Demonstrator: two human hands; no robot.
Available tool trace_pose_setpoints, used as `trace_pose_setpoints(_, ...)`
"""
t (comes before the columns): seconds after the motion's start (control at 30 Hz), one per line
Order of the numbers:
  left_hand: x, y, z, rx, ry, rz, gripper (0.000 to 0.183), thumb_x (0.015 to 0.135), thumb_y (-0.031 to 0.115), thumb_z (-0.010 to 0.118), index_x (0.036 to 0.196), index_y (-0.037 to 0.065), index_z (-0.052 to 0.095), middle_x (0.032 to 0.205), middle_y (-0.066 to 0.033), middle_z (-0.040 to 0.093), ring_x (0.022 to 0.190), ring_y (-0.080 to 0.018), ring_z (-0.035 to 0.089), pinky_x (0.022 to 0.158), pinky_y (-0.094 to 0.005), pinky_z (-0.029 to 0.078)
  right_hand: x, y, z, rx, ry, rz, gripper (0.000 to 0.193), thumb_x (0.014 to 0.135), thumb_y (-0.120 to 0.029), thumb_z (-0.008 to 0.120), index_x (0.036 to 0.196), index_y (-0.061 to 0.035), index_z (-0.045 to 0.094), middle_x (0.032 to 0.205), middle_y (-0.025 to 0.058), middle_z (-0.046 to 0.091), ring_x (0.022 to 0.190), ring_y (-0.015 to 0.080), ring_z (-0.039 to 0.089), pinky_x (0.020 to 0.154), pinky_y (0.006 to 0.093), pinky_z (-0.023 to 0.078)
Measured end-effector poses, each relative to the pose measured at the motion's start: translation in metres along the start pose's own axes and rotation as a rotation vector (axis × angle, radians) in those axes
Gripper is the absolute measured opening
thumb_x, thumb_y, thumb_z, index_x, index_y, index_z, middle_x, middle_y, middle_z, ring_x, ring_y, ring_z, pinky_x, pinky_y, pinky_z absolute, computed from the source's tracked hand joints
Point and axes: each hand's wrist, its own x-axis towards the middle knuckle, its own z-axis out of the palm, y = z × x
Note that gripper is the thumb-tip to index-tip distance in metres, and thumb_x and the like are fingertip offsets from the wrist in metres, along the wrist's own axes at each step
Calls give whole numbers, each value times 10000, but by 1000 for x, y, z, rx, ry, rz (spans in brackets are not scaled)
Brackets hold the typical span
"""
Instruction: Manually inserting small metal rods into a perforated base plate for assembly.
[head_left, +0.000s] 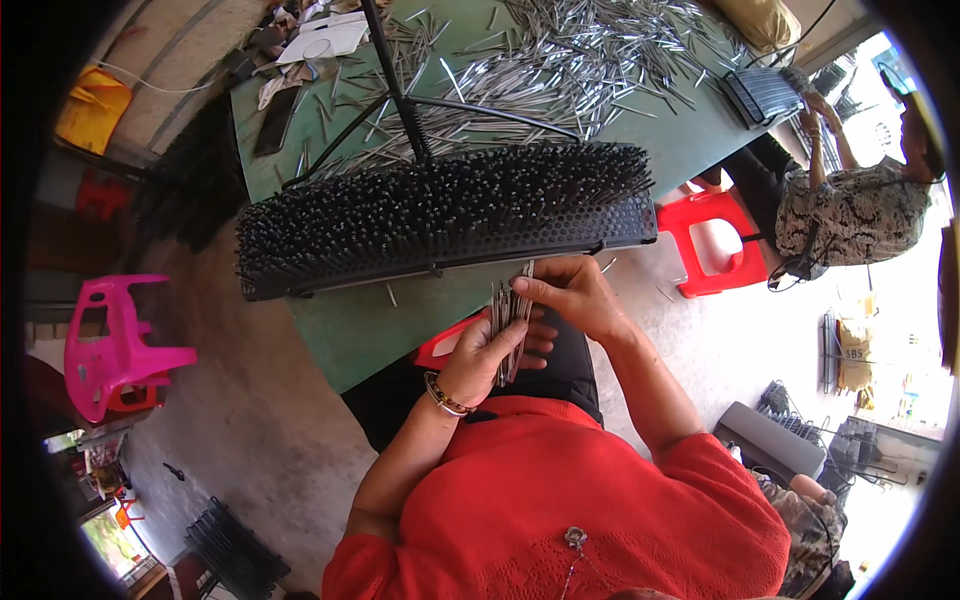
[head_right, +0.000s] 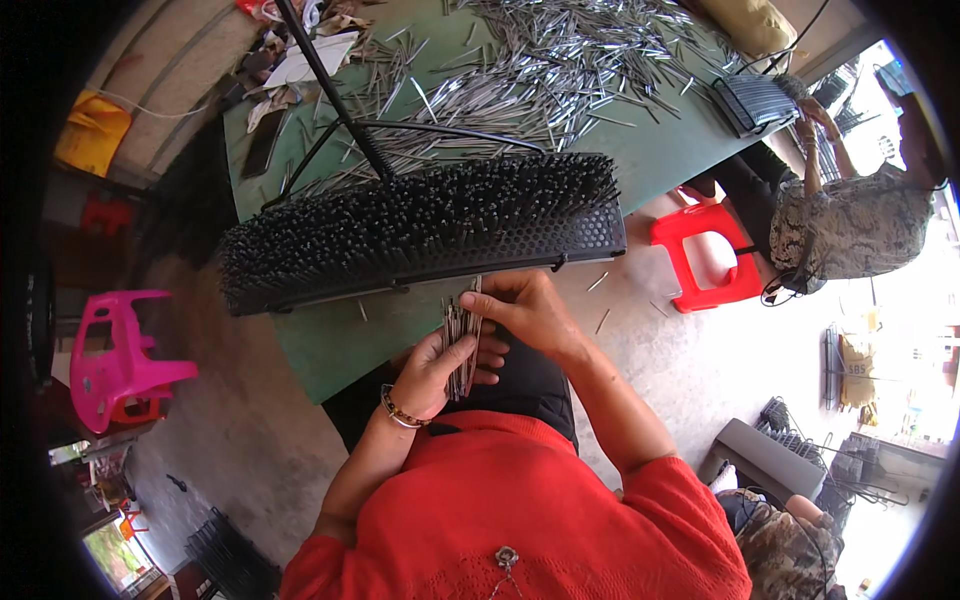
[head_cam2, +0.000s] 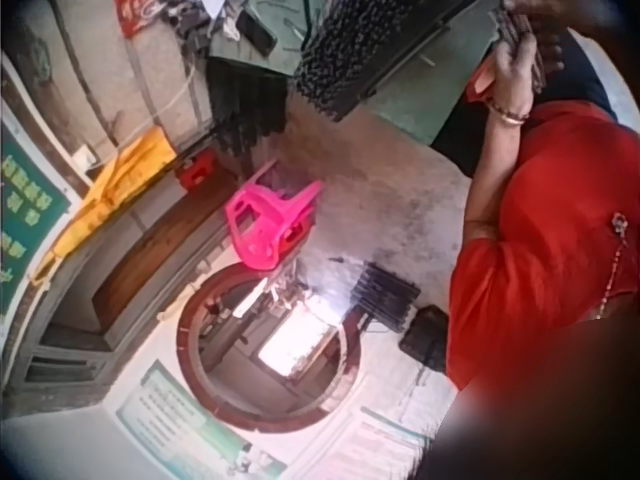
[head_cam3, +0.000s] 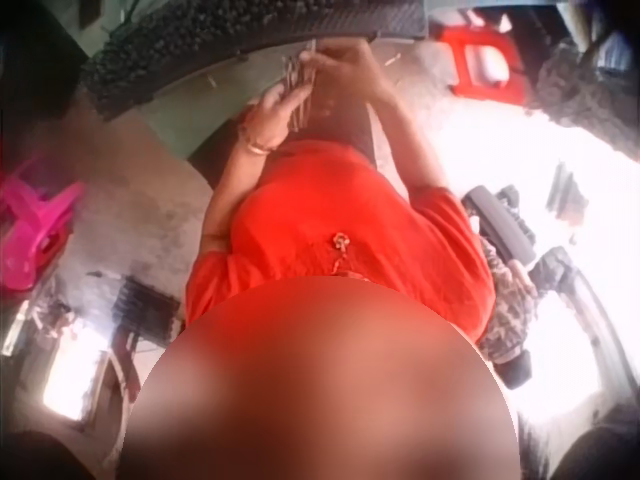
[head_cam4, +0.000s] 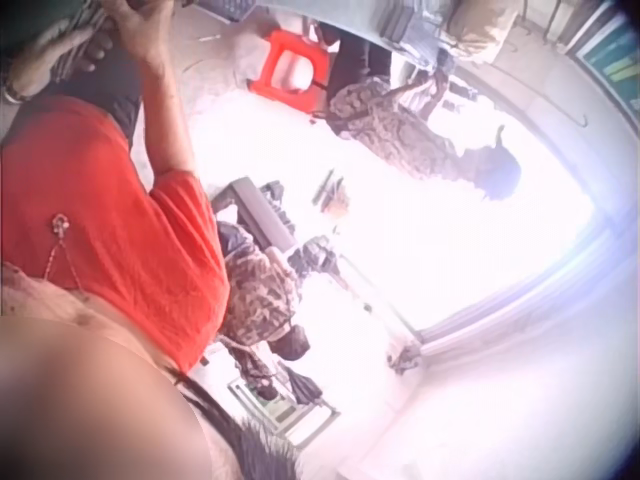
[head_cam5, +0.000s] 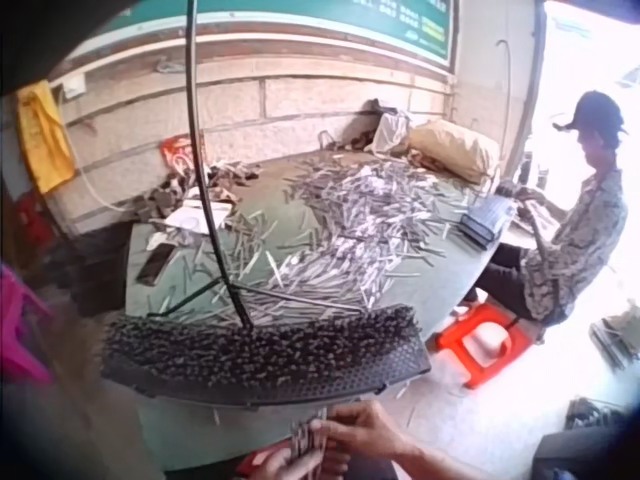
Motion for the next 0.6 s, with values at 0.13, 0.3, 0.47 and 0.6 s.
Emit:
trace_pose_setpoints(0.13, -2, 2, -4, -1, 80, -9, 312, 959, 208, 486, 1206, 19, 485, 1039, -119, 623, 849, -150, 621, 641, -253, 535, 7, 2, -4, 5, 48, -46, 192, 866, -178, 658, 789, -2, 664, 688, -14, 616, 649, 40, 520, 575, 209, 424)
trace_pose_setpoints(0.3, -5, -4, -15, -48, 151, 12, 288, 961, 220, 488, 1179, 34, 510, 983, -102, 642, 700, -86, 571, 540, -202, 461, 21, -24, 3, -6, 308, -301, 199, 863, -172, 658, 866, 26, 664, 714, 14, 643, 697, 49, 563, 626, 223, 459)
trace_pose_setpoints(0.47, -5, -6, -18, -65, 185, 8, 267, 964, 218, 482, 1152, 34, 530, 952, -98, 648, 642, -63, 534, 511, -186, 417, 47, -25, 5, -185, 374, -543, 144, 837, -99, 665, 914, 22, 665, 780, 50, 659, 714, 66, 581, 627, 228, 470)
trace_pose_setpoints(0.6, -5, -7, -18, -63, 195, 11, 260, 965, 213, 479, 1148, 35, 530, 949, -98, 649, 640, -62, 535, 513, -188, 421, 51, -25, 11, -414, 386, -611, 142, 802, -60, 679, 920, 18, 665, 796, 84, 654, 689, 106, 598, 618, 232, 473)
